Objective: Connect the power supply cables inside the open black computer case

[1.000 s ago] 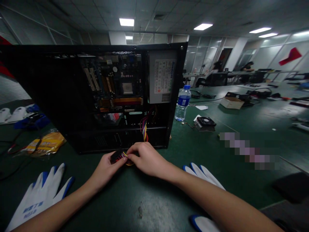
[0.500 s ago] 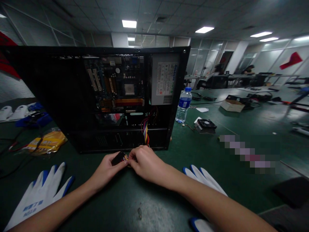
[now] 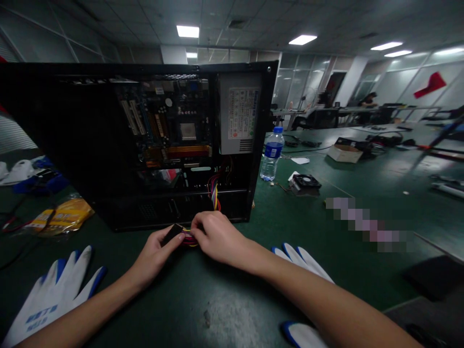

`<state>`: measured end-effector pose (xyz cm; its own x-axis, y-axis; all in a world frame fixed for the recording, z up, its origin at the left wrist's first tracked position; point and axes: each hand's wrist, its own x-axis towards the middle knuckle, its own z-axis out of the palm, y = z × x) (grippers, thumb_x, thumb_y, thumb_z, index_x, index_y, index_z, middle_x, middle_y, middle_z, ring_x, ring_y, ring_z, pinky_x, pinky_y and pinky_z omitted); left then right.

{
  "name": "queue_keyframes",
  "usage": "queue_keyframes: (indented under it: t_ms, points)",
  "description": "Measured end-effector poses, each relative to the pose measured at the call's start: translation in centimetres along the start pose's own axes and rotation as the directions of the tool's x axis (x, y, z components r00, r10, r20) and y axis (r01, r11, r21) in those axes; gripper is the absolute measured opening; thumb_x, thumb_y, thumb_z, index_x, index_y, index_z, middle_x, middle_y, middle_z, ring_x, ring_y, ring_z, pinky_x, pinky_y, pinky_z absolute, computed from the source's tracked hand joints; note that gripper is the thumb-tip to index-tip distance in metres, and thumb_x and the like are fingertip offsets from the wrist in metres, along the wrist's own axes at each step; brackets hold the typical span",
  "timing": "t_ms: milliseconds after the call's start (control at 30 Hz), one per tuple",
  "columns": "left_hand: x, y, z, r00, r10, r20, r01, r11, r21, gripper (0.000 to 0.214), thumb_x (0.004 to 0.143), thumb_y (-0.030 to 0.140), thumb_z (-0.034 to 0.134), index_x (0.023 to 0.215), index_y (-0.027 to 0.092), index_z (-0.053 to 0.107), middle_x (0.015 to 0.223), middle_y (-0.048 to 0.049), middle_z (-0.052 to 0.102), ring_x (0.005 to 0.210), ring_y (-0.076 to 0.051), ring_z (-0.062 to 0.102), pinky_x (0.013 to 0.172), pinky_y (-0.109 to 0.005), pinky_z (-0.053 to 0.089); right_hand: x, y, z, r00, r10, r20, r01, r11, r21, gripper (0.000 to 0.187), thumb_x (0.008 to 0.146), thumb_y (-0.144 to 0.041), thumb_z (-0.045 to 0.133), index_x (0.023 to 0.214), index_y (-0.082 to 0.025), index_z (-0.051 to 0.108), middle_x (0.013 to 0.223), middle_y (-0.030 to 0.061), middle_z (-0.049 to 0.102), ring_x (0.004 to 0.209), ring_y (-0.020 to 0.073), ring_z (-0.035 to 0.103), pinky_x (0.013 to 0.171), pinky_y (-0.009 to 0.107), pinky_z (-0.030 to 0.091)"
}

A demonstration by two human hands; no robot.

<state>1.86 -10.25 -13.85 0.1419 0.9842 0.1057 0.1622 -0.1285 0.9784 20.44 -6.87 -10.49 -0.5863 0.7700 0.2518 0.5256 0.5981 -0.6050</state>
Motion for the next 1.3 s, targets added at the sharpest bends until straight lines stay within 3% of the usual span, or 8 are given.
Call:
queue_keyframes:
  t_ms: [233,433,800,967,1067,1300]
  points:
    - [0.0,-0.2,-0.2,1.0,0.019,0.025,-0.019,1.0,0.0,0.026,0.083,0.04,0.063,0.087,0.016,0.074,0.088,-0.0052,0.071,0.088,-0.021,0.062,0.083,-0.029,0.048,-0.1,0.9,0.4,0.991,-0.136,-0.007,0.135,0.989,-0.058,0.013,0.092,-0.012,0.053,0.092,-0.013,0.066,0.084,0.0062,0.068,0.073,0.014,0.06,0.07,0.025,0.044]
    - [-0.1,0.0,-0.3,0.996,0.046,0.08,-0.053,0.995,0.086,0.026,0.085,0.038,0.06,0.081,0.015,0.071,0.084,-0.0055,0.067,0.083,-0.02,0.059,0.078,-0.028,0.045,0.2,1.1,0.0,0.961,-0.261,0.089,0.267,0.961,-0.069,0.019,0.09,-0.007,0.053,0.096,-0.011,0.07,0.089,0.0094,0.07,0.079,0.0155,0.064,0.074,0.025,0.048]
    - [0.1,0.0,-0.4,0.994,0.028,0.104,-0.044,0.987,0.154,0.018,0.081,0.03,0.058,0.083,0.016,0.069,0.088,-0.0057,0.069,0.088,-0.022,0.061,0.082,-0.03,0.044,0.1,0.8,-0.3,0.971,-0.219,0.096,0.226,0.972,-0.067,0.016,0.087,-0.008,0.059,0.096,-0.011,0.073,0.09,0.0091,0.072,0.082,0.0166,0.066,0.077,0.026,0.048]
    - [0.1,-0.2,-0.4,0.999,-0.01,0.04,0.004,0.99,0.143,0.017,0.081,0.031,0.057,0.076,0.016,0.064,0.075,-0.0016,0.063,0.078,-0.019,0.056,0.073,-0.027,0.042,0.0,1.0,0.1,0.972,-0.234,0.034,0.236,0.969,-0.07,0.014,0.088,-0.009,0.06,0.094,-0.013,0.072,0.086,0.0071,0.069,0.076,0.0144,0.062,0.071,0.024,0.047]
    - [0.2,-0.6,-0.6,1.0,-0.005,0.024,0.003,0.996,0.092,0.019,0.083,0.033,0.059,0.077,0.016,0.064,0.076,-0.001,0.062,0.079,-0.018,0.055,0.074,-0.026,0.042,0.0,0.9,0.3,0.967,-0.254,0.008,0.254,0.964,-0.075,0.014,0.089,-0.009,0.058,0.095,-0.012,0.071,0.087,0.0075,0.067,0.076,0.0143,0.061,0.071,0.025,0.047]
    - [0.4,-1.6,-1.1,0.991,-0.082,0.104,0.101,0.976,-0.191,0.023,0.083,0.036,0.067,0.09,0.014,0.071,0.09,-0.0047,0.07,0.087,-0.019,0.059,0.083,-0.028,0.044,0.1,0.7,0.3,0.969,-0.246,-0.001,0.245,0.969,-0.04,0.014,0.09,-0.01,0.058,0.096,-0.013,0.071,0.089,0.0069,0.067,0.078,0.0147,0.062,0.073,0.026,0.048]
